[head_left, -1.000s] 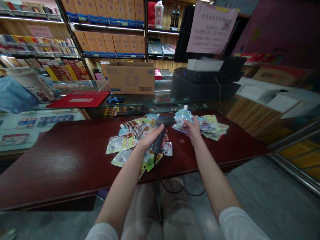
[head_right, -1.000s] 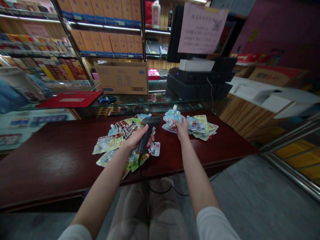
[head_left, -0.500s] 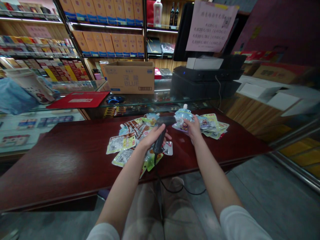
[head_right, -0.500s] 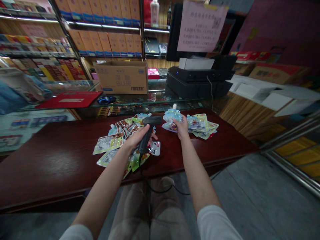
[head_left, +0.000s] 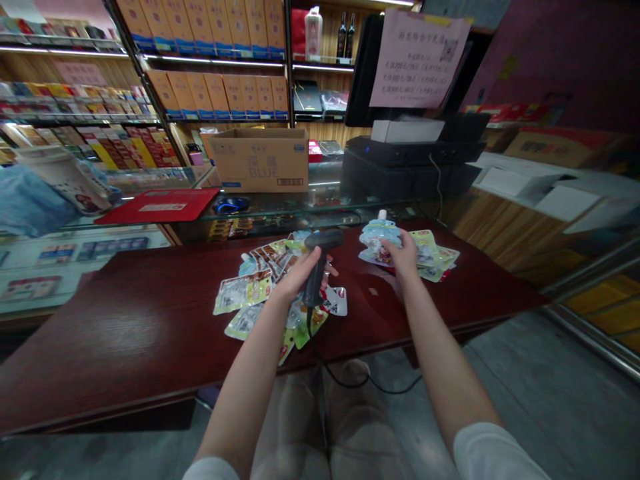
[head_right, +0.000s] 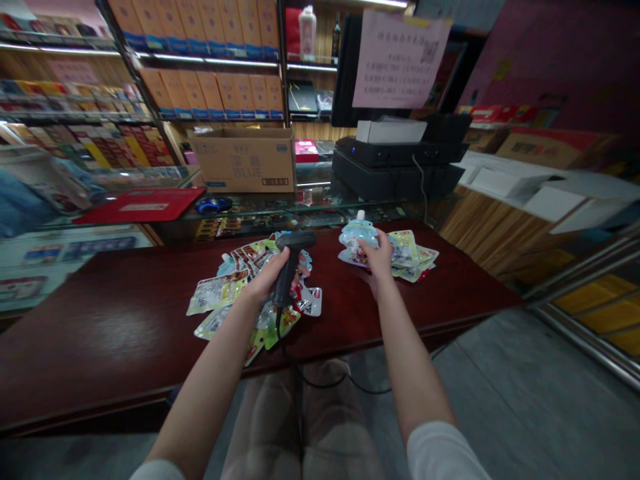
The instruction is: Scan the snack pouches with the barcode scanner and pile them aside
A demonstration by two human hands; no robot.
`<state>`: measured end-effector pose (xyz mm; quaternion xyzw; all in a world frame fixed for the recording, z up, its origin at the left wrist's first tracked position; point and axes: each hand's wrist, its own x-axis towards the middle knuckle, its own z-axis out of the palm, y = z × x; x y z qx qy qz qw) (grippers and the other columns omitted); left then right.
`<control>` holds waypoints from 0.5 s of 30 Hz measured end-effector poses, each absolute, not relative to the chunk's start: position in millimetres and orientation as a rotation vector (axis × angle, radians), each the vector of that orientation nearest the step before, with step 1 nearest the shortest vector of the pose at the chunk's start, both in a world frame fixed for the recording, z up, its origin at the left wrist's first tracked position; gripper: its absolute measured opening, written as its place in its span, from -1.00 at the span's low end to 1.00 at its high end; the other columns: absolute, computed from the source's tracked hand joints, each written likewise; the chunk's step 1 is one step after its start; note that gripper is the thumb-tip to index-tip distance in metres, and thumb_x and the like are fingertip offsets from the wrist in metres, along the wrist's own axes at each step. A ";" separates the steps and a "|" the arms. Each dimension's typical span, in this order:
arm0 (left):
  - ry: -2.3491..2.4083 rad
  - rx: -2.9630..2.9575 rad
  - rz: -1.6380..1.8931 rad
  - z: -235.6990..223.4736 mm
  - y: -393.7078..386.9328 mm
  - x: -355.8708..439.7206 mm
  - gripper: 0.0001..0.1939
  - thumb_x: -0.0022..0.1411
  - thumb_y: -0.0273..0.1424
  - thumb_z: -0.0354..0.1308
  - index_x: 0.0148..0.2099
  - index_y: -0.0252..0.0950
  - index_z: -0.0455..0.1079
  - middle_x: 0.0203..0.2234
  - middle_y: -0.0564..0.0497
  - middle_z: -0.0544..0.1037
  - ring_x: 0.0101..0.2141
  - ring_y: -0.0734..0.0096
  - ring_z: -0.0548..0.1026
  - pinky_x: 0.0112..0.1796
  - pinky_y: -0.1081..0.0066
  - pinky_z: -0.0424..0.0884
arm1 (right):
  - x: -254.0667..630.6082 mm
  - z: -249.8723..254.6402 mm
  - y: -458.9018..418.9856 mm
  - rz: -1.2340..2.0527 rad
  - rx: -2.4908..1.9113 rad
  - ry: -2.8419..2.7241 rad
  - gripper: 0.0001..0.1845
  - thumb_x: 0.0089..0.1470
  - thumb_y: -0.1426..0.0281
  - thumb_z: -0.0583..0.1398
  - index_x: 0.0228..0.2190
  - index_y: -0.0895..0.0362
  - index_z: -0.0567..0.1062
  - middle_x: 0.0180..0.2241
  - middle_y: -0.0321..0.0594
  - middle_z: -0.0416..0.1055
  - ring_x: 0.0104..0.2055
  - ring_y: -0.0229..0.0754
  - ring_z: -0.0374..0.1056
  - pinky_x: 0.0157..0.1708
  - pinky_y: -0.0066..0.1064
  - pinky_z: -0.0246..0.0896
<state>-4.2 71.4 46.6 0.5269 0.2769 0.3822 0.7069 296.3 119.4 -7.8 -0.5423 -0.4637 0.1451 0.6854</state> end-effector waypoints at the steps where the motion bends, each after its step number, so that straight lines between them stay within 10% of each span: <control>1: 0.598 1.167 0.861 47.8 71.2 -5.2 -0.28 0.10 0.21 0.21 -0.07 -0.38 0.37 -0.43 -0.13 0.63 -0.66 0.47 0.43 -0.63 0.45 0.35 | 307.8 -3.6 115.9 0.251 -1.259 -1.044 -0.42 -0.21 0.15 0.35 -0.12 0.13 0.46 -0.18 -0.14 0.49 -0.10 -0.01 0.41 0.06 -0.01 0.30; 7: 0.505 1.123 0.904 54.9 67.5 -6.2 -0.22 0.00 0.23 0.28 -0.07 -0.40 0.40 -0.46 -0.07 0.60 -0.65 0.52 0.39 -0.65 0.50 0.29 | 377.8 16.8 92.3 -0.067 -1.577 -1.047 -0.20 -0.19 0.26 0.30 0.12 0.19 0.32 -0.06 0.00 0.42 -0.09 0.02 0.39 0.04 -0.04 0.29; 15: 0.500 1.090 0.919 58.6 62.8 -5.4 -0.23 0.01 0.22 0.29 -0.06 -0.38 0.40 -0.51 0.03 0.52 -0.66 0.56 0.36 -0.65 0.52 0.27 | 394.5 6.4 82.2 -0.075 -2.090 -1.075 -0.52 0.06 0.23 0.13 -0.02 0.17 0.53 -0.08 0.10 0.44 0.04 0.20 0.33 0.11 0.12 0.18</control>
